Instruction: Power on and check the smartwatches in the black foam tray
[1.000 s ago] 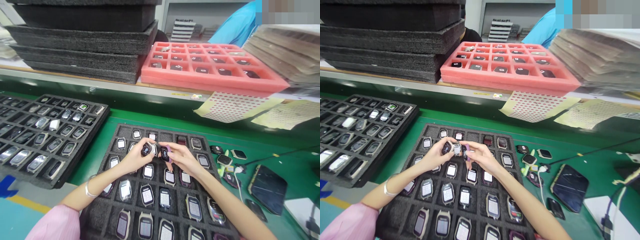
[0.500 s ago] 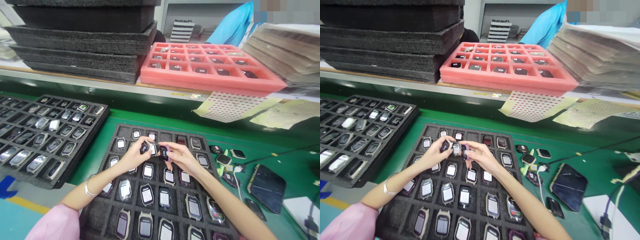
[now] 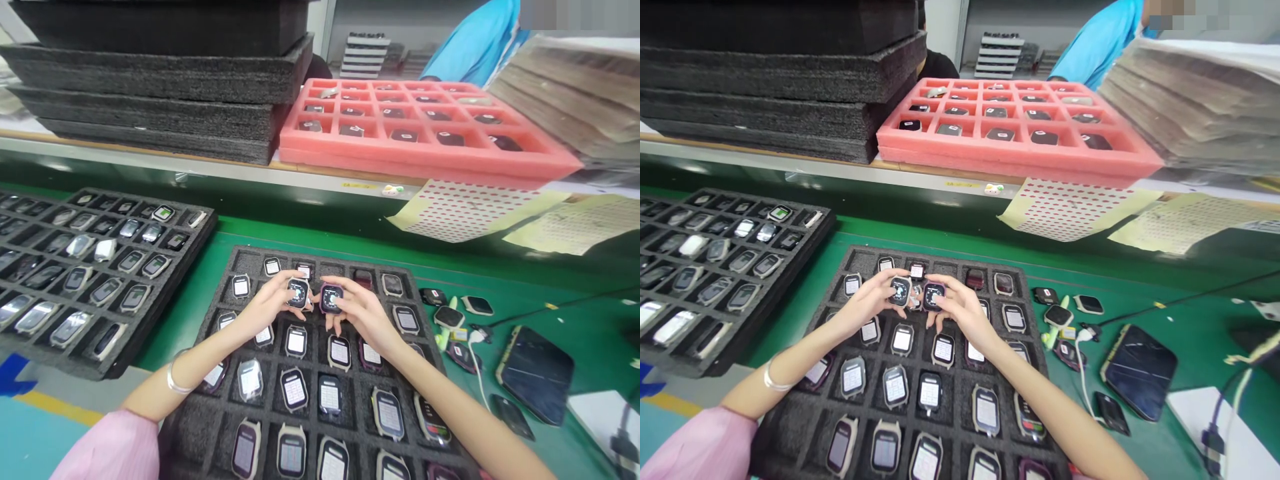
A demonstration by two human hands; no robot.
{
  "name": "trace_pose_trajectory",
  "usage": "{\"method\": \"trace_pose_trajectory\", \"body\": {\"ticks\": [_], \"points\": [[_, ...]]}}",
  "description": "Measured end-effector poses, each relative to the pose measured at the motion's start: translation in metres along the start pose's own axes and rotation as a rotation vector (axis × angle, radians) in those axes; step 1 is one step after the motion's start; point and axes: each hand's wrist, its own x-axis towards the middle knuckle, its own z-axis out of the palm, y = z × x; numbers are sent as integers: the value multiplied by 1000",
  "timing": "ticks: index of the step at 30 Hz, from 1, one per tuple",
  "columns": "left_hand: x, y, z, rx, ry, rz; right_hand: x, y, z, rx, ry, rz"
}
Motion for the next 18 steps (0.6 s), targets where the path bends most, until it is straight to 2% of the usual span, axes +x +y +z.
{"method": "trace_pose_trajectory", "body": {"ticks": [6, 18], "points": [[-1, 0, 4, -3, -18, 7, -2, -2, 1, -8, 59, -10], [-2, -1, 3, 51, -56, 40, -2, 0, -1, -40, 54, -44]]}}
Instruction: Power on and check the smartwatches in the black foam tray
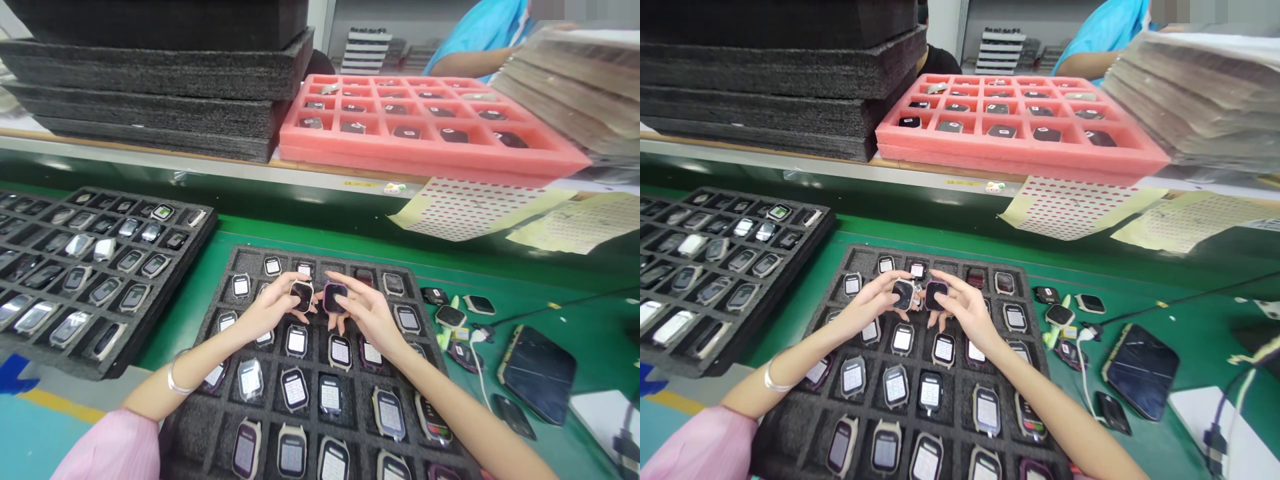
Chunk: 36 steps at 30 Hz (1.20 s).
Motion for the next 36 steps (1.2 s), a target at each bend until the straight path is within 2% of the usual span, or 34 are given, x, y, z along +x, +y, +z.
{"method": "trace_pose_trajectory", "body": {"ticks": [3, 8, 12, 20, 30, 36], "points": [[1, -5, -2, 109, -3, 41, 1, 0, 1, 23, -42, -17], [1, -10, -5, 435, 74, 139, 2, 1, -1, 21, -136, -31], [-1, -7, -5, 552, 43, 146, 0, 3, -6, -39, -168, -17], [-1, -10, -5, 551, 41, 177, -1, 3, -3, 62, -195, -11], [-3, -3, -2, 643, 50, 218, -2, -2, -4, 3, -178, 24], [-2, -4, -3, 590, 73, 219, -2, -2, -2, 22, -197, 4]]}}
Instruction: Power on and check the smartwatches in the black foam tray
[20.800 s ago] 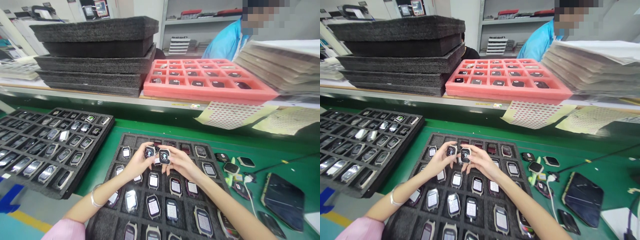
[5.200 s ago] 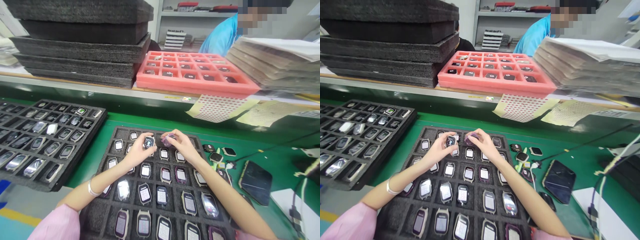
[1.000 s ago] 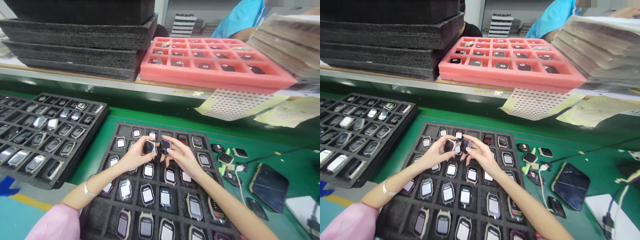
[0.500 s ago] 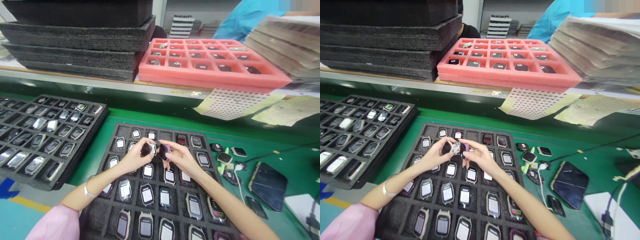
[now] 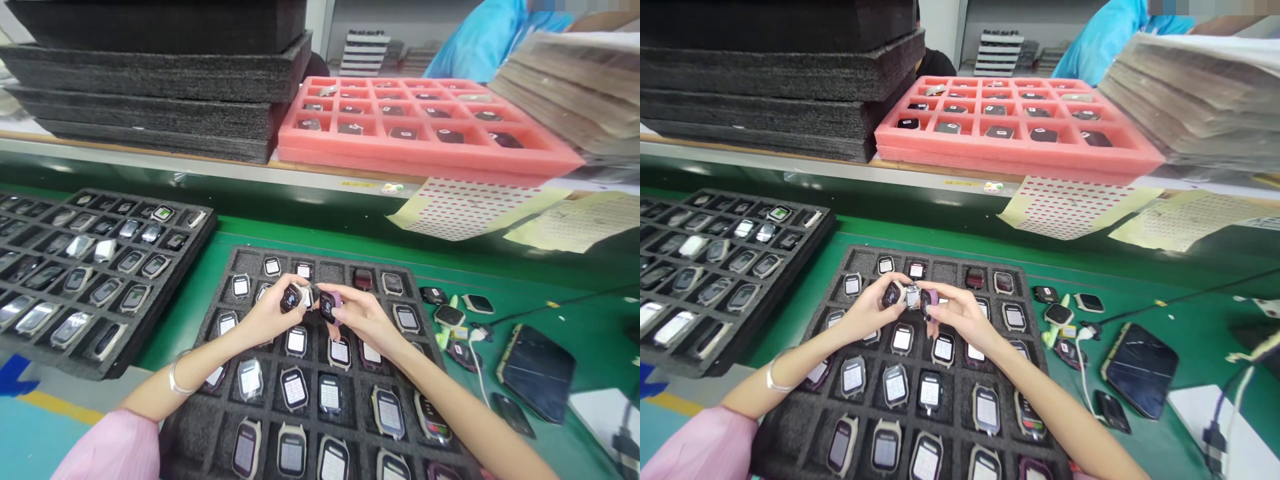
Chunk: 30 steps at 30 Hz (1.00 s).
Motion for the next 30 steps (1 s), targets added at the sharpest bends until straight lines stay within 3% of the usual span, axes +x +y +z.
{"method": "trace_pose_trajectory", "body": {"ticks": [30], "points": [[-1, 4, -1, 33, -28, 19, 0, 3, -5, -82, -20, 28]]}}
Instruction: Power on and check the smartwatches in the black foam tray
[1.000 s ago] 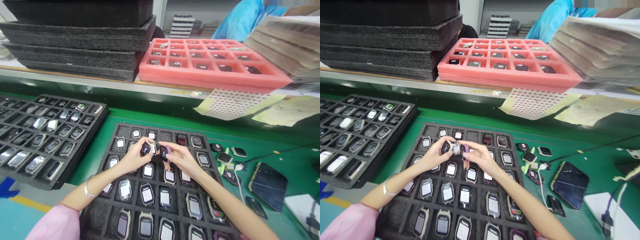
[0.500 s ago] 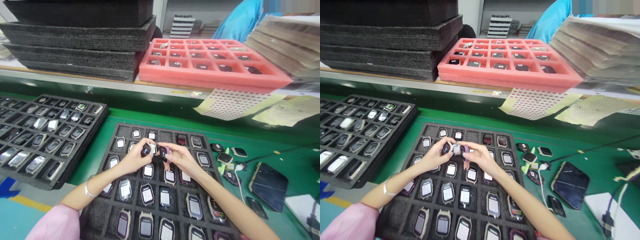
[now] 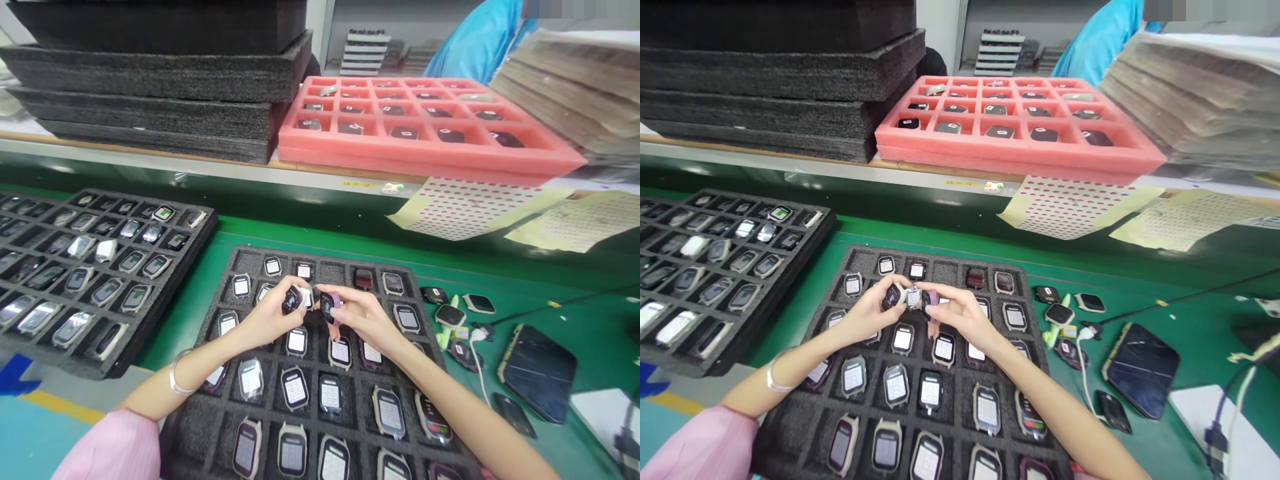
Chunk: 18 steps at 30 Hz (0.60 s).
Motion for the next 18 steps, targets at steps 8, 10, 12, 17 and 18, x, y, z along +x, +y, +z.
{"method": "trace_pose_trajectory", "body": {"ticks": [8, 10, 12, 17, 18], "points": [[0, 0, 0, 17, 7, -36, 1, 0, 0, -21, 7, 9], [1, 0, 0, 12, 4, -39, 1, 1, 0, -23, 12, 2], [1, 0, 0, -3, 14, -40, 1, 1, 0, -22, 17, -5], [3, 1, -1, -3, 17, -54, 1, 0, 1, -18, 19, 6], [2, 2, -1, -2, 9, -54, 1, 0, 1, -21, 18, 9]]}}
